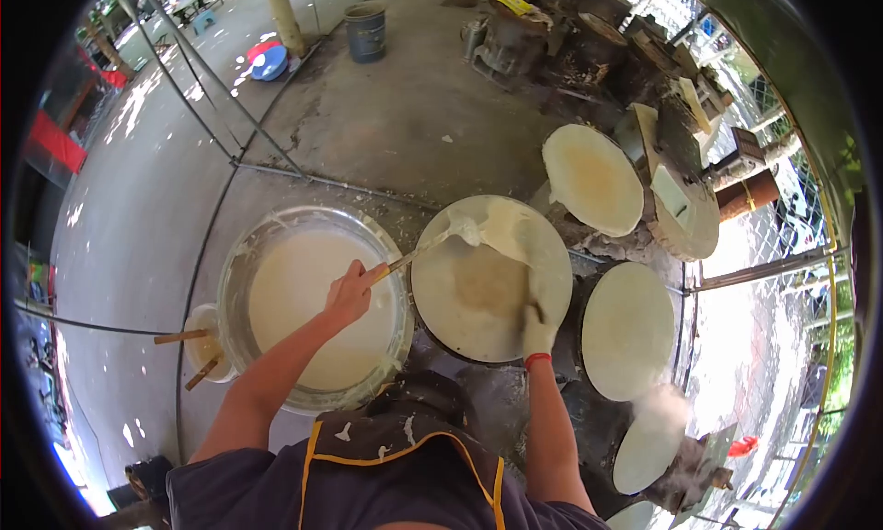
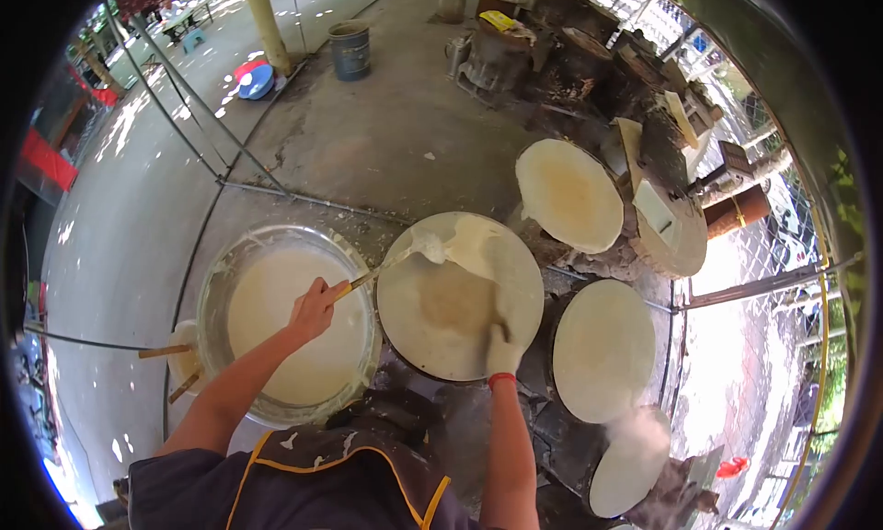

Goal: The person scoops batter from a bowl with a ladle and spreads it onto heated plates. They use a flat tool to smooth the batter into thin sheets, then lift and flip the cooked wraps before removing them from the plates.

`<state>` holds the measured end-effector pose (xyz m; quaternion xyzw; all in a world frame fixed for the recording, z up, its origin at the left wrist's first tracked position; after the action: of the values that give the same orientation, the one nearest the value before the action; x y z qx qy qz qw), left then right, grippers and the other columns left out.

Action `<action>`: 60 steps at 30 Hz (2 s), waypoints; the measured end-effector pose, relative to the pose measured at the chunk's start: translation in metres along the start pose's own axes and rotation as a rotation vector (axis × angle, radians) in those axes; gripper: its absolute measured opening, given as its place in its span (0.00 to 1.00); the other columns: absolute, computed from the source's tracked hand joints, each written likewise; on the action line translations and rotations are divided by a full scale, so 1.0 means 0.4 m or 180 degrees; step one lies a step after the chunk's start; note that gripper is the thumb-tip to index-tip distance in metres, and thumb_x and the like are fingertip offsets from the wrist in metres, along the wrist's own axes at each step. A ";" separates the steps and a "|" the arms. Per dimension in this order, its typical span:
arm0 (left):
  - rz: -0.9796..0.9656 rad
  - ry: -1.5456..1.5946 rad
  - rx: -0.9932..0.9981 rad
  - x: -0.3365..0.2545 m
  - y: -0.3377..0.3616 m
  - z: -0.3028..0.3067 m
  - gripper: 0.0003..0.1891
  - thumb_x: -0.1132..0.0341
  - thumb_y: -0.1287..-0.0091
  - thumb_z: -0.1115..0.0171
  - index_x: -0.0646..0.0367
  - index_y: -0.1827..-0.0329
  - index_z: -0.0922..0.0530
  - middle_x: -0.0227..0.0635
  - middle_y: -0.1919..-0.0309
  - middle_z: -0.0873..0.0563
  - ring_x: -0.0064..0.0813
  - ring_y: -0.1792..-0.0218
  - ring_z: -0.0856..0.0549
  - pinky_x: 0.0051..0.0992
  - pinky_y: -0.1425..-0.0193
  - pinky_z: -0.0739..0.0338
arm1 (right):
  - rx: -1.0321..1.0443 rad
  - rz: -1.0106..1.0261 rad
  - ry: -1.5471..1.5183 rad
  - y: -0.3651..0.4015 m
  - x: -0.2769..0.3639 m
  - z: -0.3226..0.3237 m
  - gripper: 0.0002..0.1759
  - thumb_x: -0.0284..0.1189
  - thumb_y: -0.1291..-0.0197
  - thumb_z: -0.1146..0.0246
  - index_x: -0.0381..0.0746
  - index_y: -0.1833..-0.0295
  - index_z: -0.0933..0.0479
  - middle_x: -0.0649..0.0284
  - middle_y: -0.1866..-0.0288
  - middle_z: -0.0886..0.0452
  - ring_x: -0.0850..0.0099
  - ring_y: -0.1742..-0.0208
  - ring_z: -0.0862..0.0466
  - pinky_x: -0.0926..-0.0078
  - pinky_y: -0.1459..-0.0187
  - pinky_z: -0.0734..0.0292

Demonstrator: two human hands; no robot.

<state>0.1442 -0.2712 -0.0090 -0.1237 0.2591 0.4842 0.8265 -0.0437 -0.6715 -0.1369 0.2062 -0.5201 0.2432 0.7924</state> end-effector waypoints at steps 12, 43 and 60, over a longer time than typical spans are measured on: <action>0.1811 0.2449 -0.0444 -0.016 0.168 -0.045 0.22 0.72 0.36 0.45 0.60 0.37 0.29 0.29 0.78 0.27 0.21 0.79 0.25 0.26 0.75 0.29 | 0.2049 -0.0513 0.0192 -0.063 0.152 -0.068 0.18 0.37 0.39 0.37 0.41 0.46 0.20 0.73 0.77 0.23 0.83 0.84 0.32 0.83 0.82 0.40; 0.2877 0.4330 -0.1776 -0.140 0.591 -0.143 0.20 0.76 0.38 0.48 0.65 0.41 0.32 0.29 0.84 0.33 0.20 0.85 0.33 0.23 0.80 0.36 | 0.3849 -0.1425 -0.0099 -0.158 0.124 0.068 0.12 0.36 0.38 0.39 0.42 0.53 0.21 0.72 0.79 0.25 0.82 0.85 0.32 0.83 0.85 0.44; 0.3102 0.4896 -0.1830 -0.201 0.702 -0.221 0.20 0.78 0.39 0.47 0.67 0.42 0.32 0.30 0.80 0.31 0.20 0.83 0.32 0.23 0.80 0.37 | 0.3737 -0.1365 0.0389 -0.120 0.169 0.009 0.10 0.38 0.40 0.35 0.43 0.63 0.22 0.68 0.82 0.27 0.79 0.89 0.35 0.79 0.87 0.46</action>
<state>-0.1577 -0.2301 -0.0257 -0.4850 0.6256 0.6064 0.0752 0.0054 -0.7004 -0.0767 0.6925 -0.2007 0.3353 0.6065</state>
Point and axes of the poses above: each hand's wrist, its own y-axis away from the middle knuckle, its own z-axis out of the back of the hand, x = y × z, the point moved 7 cm from there along -y, towards the middle knuckle
